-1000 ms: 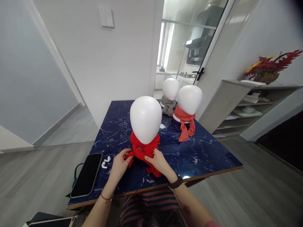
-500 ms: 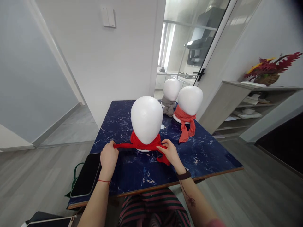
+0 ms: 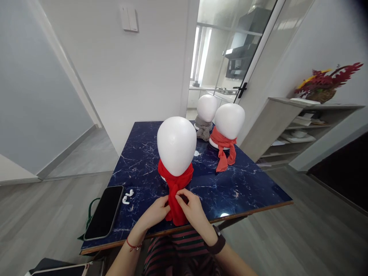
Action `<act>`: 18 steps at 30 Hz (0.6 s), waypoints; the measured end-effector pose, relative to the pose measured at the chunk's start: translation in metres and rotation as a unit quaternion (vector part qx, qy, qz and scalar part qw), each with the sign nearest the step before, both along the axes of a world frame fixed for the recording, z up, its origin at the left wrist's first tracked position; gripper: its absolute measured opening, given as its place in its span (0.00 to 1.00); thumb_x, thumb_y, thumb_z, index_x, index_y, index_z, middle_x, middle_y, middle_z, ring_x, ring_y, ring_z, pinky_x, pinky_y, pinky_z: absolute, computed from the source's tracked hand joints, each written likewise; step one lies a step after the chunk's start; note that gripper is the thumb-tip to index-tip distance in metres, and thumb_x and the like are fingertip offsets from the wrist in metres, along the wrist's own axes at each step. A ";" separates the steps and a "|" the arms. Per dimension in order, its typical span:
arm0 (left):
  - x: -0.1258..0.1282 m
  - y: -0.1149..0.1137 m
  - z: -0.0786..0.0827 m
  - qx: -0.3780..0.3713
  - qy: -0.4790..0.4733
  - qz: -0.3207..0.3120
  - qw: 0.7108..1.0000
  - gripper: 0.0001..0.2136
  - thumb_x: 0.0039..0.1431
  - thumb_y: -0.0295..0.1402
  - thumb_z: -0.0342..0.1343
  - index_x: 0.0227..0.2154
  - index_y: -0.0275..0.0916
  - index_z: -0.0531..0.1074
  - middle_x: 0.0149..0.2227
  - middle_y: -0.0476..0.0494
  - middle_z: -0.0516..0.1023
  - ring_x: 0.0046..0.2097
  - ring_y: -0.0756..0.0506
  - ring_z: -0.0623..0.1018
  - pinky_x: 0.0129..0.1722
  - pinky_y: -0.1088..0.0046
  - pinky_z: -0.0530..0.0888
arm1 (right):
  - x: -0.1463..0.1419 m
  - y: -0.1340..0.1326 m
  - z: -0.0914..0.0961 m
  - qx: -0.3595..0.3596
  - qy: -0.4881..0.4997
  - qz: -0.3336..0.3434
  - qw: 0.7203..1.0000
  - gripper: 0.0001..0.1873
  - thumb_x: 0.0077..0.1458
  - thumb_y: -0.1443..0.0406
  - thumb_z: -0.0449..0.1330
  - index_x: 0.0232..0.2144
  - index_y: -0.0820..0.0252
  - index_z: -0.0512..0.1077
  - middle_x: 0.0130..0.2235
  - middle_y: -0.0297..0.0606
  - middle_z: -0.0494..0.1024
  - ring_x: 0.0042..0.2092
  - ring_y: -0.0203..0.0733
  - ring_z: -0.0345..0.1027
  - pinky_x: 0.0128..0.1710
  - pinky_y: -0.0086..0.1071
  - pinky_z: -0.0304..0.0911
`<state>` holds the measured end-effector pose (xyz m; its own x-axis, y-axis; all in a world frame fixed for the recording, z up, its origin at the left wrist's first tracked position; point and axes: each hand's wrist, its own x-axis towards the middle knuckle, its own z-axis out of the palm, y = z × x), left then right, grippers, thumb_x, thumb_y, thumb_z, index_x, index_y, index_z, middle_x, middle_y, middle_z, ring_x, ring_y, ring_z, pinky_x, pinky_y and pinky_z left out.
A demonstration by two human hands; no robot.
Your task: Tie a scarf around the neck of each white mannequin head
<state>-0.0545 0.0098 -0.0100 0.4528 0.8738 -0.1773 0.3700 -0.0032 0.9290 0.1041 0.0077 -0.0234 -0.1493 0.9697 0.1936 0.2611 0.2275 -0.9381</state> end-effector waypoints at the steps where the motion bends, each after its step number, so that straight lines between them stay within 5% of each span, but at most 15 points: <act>1: -0.005 -0.001 0.002 0.014 0.020 -0.004 1.000 0.12 0.56 0.32 0.45 0.34 0.36 0.73 0.32 0.45 0.76 0.34 0.46 0.74 0.39 0.69 0.71 | 0.005 -0.002 0.001 0.019 -0.046 0.001 0.999 0.07 0.56 0.64 0.55 0.32 0.58 0.73 0.38 0.39 0.76 0.41 0.43 0.69 0.46 0.37 0.62; 5: -0.022 0.003 0.005 0.122 0.087 0.101 0.984 0.10 0.54 0.36 0.50 0.33 0.38 0.74 0.45 0.38 0.74 0.47 0.42 0.74 0.51 0.64 0.68 | 0.027 0.004 0.003 0.018 -0.097 -0.022 0.995 0.09 0.56 0.63 0.54 0.36 0.57 0.74 0.39 0.40 0.77 0.42 0.44 0.71 0.45 0.38 0.64; 9: -0.009 0.016 -0.006 0.109 0.052 0.246 0.962 0.16 0.53 0.45 0.52 0.37 0.37 0.68 0.42 0.35 0.74 0.41 0.40 0.77 0.39 0.63 0.73 | 0.035 0.029 -0.006 -0.056 -0.028 -0.112 0.992 0.23 0.55 0.58 0.54 0.52 0.60 0.61 0.41 0.44 0.76 0.32 0.43 0.74 0.32 0.36 0.69; 12: 0.010 0.019 -0.018 0.133 0.037 0.281 0.950 0.19 0.47 0.47 0.59 0.35 0.37 0.65 0.39 0.37 0.75 0.38 0.41 0.77 0.37 0.63 0.73 | 0.028 0.046 -0.018 -0.079 0.017 -0.131 0.988 0.34 0.52 0.58 0.56 0.58 0.62 0.52 0.47 0.49 0.72 0.31 0.42 0.73 0.28 0.36 0.69; 18: 0.009 0.031 -0.031 0.111 -0.074 0.322 0.937 0.11 0.53 0.39 0.53 0.37 0.39 0.66 0.39 0.39 0.76 0.37 0.43 0.78 0.37 0.65 0.73 | 0.019 0.061 -0.033 -0.011 0.078 -0.189 0.979 0.28 0.51 0.59 0.55 0.54 0.62 0.58 0.48 0.49 0.70 0.38 0.43 0.72 0.40 0.39 0.69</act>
